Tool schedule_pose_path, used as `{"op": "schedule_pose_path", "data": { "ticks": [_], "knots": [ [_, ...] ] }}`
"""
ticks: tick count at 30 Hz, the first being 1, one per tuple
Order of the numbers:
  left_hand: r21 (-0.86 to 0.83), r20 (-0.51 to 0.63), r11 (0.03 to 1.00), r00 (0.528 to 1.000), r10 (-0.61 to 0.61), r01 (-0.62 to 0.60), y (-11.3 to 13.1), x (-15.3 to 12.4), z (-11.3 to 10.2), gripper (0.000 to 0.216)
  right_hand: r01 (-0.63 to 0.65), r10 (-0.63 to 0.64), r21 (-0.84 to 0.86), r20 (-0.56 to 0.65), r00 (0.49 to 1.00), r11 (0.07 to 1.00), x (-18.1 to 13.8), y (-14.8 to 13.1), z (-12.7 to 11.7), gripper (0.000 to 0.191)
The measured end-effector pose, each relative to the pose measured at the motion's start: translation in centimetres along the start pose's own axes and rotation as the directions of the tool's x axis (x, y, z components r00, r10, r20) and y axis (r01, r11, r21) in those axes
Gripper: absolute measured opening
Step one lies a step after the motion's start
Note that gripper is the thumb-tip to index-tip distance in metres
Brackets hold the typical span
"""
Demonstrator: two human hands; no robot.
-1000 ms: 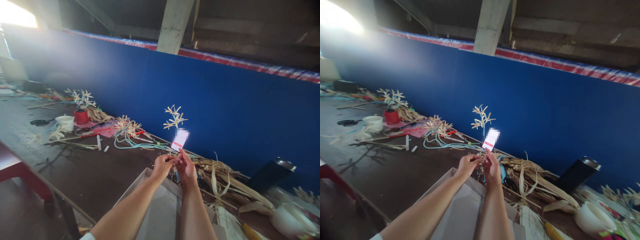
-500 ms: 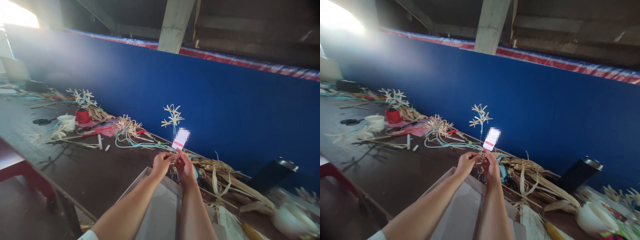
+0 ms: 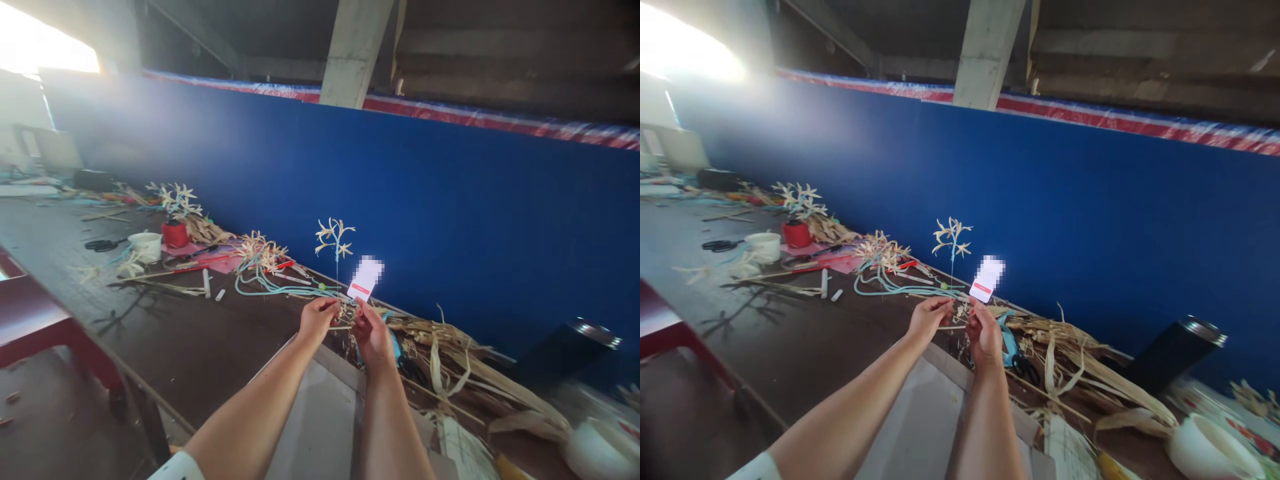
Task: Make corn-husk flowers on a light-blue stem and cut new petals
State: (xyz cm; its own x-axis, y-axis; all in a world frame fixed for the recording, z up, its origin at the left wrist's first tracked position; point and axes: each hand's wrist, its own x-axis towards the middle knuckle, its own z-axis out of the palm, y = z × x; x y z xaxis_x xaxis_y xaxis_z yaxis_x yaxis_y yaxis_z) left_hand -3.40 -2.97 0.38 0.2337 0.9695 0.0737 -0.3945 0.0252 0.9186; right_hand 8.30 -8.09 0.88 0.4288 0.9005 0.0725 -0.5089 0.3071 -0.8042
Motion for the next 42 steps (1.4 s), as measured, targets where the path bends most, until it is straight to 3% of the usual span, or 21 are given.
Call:
{"op": "schedule_pose_path", "data": {
  "ticks": [15,27,35,42],
  "knots": [
    [0.067,0.004,0.990,0.992,0.125,-0.125,-0.4,-0.2,-0.4,0.019,-0.012,0.013,0.027,-0.025,1.000,1.000,0.5,0.1,-0.2,0.029],
    [0.075,0.027,0.956,0.959,0.282,-0.284,0.3,-0.8,-0.3,0.023,-0.001,0.001,0.046,-0.001,1.000,0.999,0.5,0.2,-0.4,0.026],
    [-0.152,0.094,0.976,0.980,0.174,-0.159,1.8,-0.2,-1.1,0.033,0.034,-0.034,-0.034,-0.009,0.999,0.999,0.3,0.1,-0.3,0.027],
    [-0.304,0.119,0.951,0.987,0.105,-0.065,1.9,0.6,-2.0,0.033,-0.007,0.007,0.031,-0.013,1.000,0.999,0.3,-0.1,-0.1,0.028]
  ]
}}
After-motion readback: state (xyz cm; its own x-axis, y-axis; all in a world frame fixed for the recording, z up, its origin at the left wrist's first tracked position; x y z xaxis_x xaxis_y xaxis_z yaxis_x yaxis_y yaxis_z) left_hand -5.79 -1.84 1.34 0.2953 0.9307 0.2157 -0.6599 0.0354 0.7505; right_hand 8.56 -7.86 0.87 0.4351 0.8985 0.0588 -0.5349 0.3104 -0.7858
